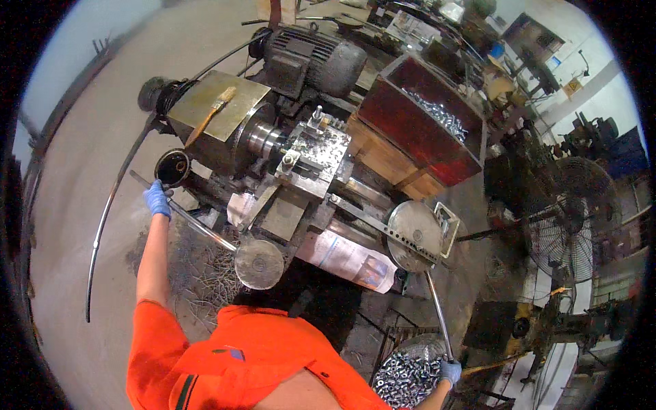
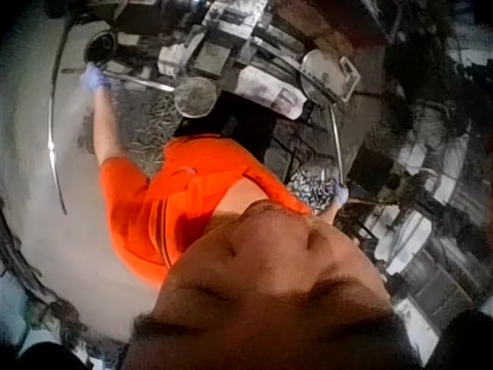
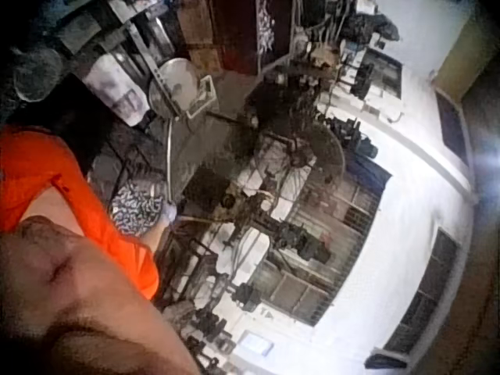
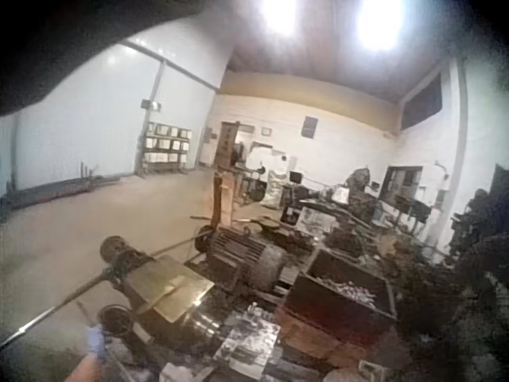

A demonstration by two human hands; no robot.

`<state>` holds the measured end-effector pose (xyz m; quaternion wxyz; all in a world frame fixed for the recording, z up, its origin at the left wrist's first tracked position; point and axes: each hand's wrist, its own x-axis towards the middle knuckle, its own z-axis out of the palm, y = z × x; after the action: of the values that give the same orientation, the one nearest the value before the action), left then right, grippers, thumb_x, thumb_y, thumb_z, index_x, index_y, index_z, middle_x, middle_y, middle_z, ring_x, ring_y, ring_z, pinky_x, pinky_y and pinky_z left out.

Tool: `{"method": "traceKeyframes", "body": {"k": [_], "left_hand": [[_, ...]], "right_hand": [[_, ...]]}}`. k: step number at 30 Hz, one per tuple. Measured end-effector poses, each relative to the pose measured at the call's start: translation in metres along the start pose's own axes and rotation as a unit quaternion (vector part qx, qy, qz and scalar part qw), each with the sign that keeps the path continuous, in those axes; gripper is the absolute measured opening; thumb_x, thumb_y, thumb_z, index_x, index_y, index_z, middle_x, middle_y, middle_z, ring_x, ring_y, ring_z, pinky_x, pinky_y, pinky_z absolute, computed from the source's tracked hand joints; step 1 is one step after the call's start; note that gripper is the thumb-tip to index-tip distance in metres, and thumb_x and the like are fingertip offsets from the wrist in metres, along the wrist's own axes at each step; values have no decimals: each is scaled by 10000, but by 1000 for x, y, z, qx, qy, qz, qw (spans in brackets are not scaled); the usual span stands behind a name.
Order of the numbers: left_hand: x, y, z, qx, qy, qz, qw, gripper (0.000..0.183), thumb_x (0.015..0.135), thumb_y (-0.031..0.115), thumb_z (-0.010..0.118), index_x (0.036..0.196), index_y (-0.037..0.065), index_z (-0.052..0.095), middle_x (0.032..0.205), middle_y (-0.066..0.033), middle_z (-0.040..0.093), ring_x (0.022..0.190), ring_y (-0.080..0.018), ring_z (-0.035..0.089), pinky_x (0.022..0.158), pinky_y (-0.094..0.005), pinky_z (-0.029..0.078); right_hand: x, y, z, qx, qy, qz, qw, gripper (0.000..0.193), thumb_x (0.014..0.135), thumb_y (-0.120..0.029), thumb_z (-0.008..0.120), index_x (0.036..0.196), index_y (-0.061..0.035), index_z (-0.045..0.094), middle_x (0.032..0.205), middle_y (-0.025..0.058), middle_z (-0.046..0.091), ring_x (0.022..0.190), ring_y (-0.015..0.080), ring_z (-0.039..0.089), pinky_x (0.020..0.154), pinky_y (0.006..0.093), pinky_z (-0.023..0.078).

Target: The person picks up metal parts from a bin and places them one by one into the chuck of a metal lathe machine, then pulls a lever to engage the machining process before removing the finished part and repeating.

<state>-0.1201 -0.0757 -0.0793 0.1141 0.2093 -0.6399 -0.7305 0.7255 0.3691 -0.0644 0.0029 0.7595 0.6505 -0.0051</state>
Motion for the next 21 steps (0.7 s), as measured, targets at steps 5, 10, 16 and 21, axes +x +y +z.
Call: {"method": "traceKeyframes", "body": {"k": [5, 10, 16, 21], "left_hand": [[-4, 1, 1, 0, 1, 13, 1000, 157, 793, 114, 571, 782, -39, 544, 603, -119, 607, 416, -175, 554, 373, -286, 414], [-1, -2, -1, 10, -5, 19, 1000, 148, 796, 103, 567, 789, -41, 535, 617, -124, 615, 431, -176, 568, 370, -282, 420], [2, -3, -1, -5, 1, 25, 1000, 121, 811, 79, 548, 798, -40, 528, 609, -125, 608, 428, -170, 563, 364, -272, 433], [0, -2, -3, -15, -5, 22, 1000, 123, 814, 84, 547, 803, -38, 536, 594, -117, 599, 418, -165, 552, 370, -272, 432]], "right_hand": [[-12, 10, 13, -43, -33, 36, 998, 368, 632, -294, 654, 782, 42, 638, 838, 272, 609, 860, 386, 601, 750, 424, 480], [-17, 20, 26, -48, -34, 48, 997, 412, 622, -296, 674, 842, 49, 629, 881, 265, 615, 898, 376, 595, 761, 419, 477], [-23, 17, 24, -53, -55, 52, 996, 491, 561, -344, 733, 857, 35, 631, 906, 264, 614, 896, 363, 603, 756, 408, 484], [-30, 6, 19, -52, -51, 55, 996, 449, 600, -346, 707, 845, 24, 637, 892, 256, 616, 879, 374, 600, 757, 418, 480]]}}
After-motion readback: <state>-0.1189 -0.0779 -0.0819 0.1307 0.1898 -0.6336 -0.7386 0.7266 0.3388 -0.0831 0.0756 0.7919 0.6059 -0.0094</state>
